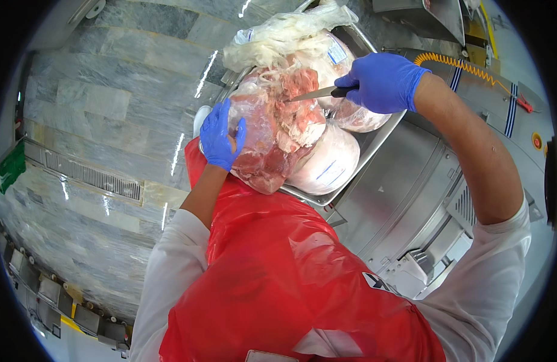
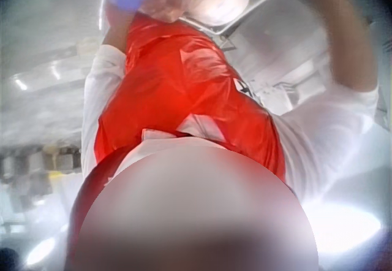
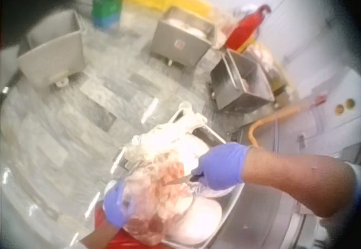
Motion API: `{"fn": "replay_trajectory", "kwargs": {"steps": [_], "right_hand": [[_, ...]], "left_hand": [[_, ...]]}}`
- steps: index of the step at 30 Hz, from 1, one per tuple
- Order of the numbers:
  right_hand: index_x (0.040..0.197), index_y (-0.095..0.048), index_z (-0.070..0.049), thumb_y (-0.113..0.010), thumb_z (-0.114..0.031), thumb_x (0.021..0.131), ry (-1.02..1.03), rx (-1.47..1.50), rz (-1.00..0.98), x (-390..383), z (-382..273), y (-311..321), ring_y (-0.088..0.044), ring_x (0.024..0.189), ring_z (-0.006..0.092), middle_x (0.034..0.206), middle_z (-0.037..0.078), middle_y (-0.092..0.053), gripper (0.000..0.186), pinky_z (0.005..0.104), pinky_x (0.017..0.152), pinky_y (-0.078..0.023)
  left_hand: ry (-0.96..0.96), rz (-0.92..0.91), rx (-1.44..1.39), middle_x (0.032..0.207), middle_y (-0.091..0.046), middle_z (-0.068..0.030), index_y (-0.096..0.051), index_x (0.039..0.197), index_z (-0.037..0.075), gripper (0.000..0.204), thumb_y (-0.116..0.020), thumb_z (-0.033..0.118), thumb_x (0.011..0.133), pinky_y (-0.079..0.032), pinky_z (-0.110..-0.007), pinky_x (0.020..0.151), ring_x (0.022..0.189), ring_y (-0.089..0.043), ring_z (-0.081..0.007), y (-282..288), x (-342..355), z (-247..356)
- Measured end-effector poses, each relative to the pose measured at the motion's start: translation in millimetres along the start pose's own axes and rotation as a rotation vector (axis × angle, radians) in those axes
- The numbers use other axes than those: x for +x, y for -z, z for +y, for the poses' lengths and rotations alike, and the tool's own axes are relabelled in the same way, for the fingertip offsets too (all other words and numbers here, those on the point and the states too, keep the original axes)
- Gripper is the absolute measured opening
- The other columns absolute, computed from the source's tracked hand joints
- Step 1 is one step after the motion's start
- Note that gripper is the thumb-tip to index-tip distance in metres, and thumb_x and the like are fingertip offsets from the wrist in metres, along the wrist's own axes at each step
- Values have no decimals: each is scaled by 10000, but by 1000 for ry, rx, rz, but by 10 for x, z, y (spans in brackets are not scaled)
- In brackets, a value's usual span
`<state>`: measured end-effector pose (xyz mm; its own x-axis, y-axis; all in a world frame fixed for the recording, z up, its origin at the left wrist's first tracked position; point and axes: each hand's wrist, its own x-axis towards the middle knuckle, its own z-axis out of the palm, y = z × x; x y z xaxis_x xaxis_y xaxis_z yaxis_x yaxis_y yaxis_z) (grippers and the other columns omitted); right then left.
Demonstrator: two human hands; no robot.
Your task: The person is cutting raw meat on a metal tray using a knife. They are wearing blue gloves and a red apron. The person is carefully slicing the meat into smaller pieces.
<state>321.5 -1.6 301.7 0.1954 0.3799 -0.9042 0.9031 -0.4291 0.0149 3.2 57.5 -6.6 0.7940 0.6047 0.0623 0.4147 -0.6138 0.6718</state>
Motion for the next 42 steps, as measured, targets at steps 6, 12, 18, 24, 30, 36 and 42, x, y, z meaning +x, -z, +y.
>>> {"fn": "replay_trajectory", "kwargs": {"steps": [6, 12, 18, 24, 30, 36, 42], "right_hand": [[1178, -792, -138, -628, -266, 991, 28, 143, 232, -112, -48, -679, -756, 914, 378, 952, 181, -775, 280, 485, 818, -595], [1503, -537, -154, -553, -226, 1037, -149, 308, 283, -398, -611, -1644, -743, 780, 384, 875, 185, -744, 471, 531, 674, -583], [1615, -425, -215, -571, -293, 1058, -292, 546, 469, -233, -1104, -2608, -719, 646, 394, 773, 214, -690, 581, 535, 554, -570], [1667, -338, -265, -562, -361, 1081, -461, 734, 552, 116, -1753, -3259, -719, 666, 425, 785, 236, -694, 634, 569, 590, -576], [1632, -411, -235, -572, -360, 1064, -391, 1005, 610, 26, -1639, -3332, -725, 831, 468, 920, 252, -740, 604, 572, 770, -579], [1491, -588, -240, -638, -311, 1009, -239, 236, 649, -843, -744, -2097, -747, 774, 387, 887, 171, -756, 490, 515, 681, -599], [1254, -740, -118, -623, -224, 983, -126, -133, 276, -367, -485, -790, -778, 924, 335, 1033, 146, -794, 313, 474, 754, -611]], "left_hand": [[34, -41, 14, 1376, -656, -264, -573, 1505, 39, 637, -747, 293, 947, -491, -517, 1070, 1267, -622, -434, 31, 54, 24], [-19, -35, 7, 1377, -647, -251, -571, 1490, 36, 657, -761, 311, 924, -496, -528, 1063, 1236, -633, -442, 18, 22, -16], [-26, -43, 14, 1355, -657, -263, -578, 1476, 16, 637, -756, 305, 937, -517, -514, 1037, 1226, -643, -445, -5, -13, 2], [-76, 33, 51, 1296, -691, -249, -585, 1459, 8, 612, -730, 339, 965, -556, -509, 953, 1113, -691, -439, 17, 57, 64], [-63, 33, 105, 1313, -690, -243, -589, 1469, 46, 612, -692, 408, 986, -542, -506, 979, 1149, -683, -431, -49, 31, -15], [-3, 30, 114, 1336, -675, -257, -574, 1491, 63, 636, -695, 424, 981, -512, -511, 1034, 1205, -661, -428, -65, -7, -21], [4, 33, 44, 1352, -667, -259, -573, 1496, 69, 650, -713, 421, 968, -513, -515, 1033, 1213, -658, -420, -92, -21, -71]]}}
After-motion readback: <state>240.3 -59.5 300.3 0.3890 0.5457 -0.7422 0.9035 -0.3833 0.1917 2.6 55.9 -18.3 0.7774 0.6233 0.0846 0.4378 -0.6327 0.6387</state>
